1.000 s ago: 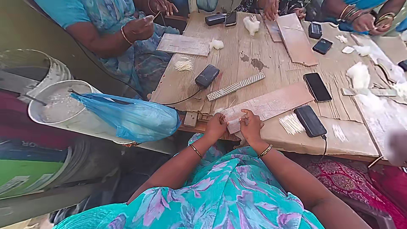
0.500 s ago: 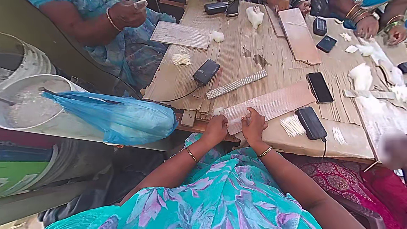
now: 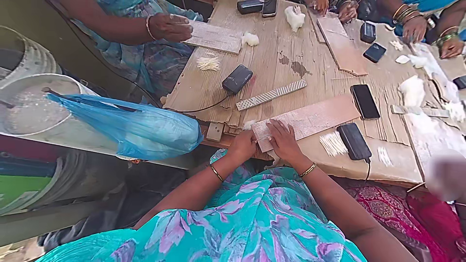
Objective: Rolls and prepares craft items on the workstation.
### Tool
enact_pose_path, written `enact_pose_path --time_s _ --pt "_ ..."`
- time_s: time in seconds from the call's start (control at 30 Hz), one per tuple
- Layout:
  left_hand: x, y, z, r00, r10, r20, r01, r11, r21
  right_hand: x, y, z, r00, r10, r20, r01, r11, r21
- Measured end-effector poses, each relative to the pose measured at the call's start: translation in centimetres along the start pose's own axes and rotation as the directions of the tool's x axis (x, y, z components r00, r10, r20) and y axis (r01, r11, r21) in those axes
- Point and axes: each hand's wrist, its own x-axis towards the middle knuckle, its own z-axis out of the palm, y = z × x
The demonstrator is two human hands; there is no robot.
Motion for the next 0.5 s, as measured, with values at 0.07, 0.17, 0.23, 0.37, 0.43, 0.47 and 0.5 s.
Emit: enact_pose_path --time_s 0.07,0.17,0.23,0.37,0.43,0.47,0.5 --pt "-0.1 -0.1 0.0 1.000 0.005 -0.006 -0.005 1.000 0.010 -0.1 0.0 0.2 0.988 -0.046 0.148 0.056 0.996 -0.064" --pt "-0.3 -0.2 -0.1 1.000 -0.017 0.016 0.016 1.000 0.010 -1.1 0.0 -0.1 0.966 -0.093 0.241 0.123 0.986 -0.111" --pt "-0.6 -0.1 -0.3 0.996 -0.050 0.080 0.049 0.999 0.011 -2.7 0.1 -0.8 0.947 -0.113 0.301 0.156 0.980 -0.122" --pt "-1.0 0.0 -0.3 0.967 -0.087 0.241 0.077 0.996 0.052 -6.1 0.3 -2.2 0.921 -0.119 0.372 0.173 0.978 -0.116" --pt "-1.2 0.0 -0.3 0.952 -0.093 0.292 0.078 0.995 0.064 -7.0 0.3 -2.9 0.915 -0.135 0.380 0.191 0.975 -0.112" --pt "-1.3 0.0 -0.4 0.949 -0.094 0.300 0.082 0.995 0.050 -7.1 0.4 -3.2 0.919 -0.148 0.364 0.202 0.973 -0.114" --pt "-1.2 0.0 -0.5 0.953 -0.089 0.288 0.085 0.996 0.025 -7.0 0.5 -3.4 0.931 -0.157 0.330 0.205 0.972 -0.118"
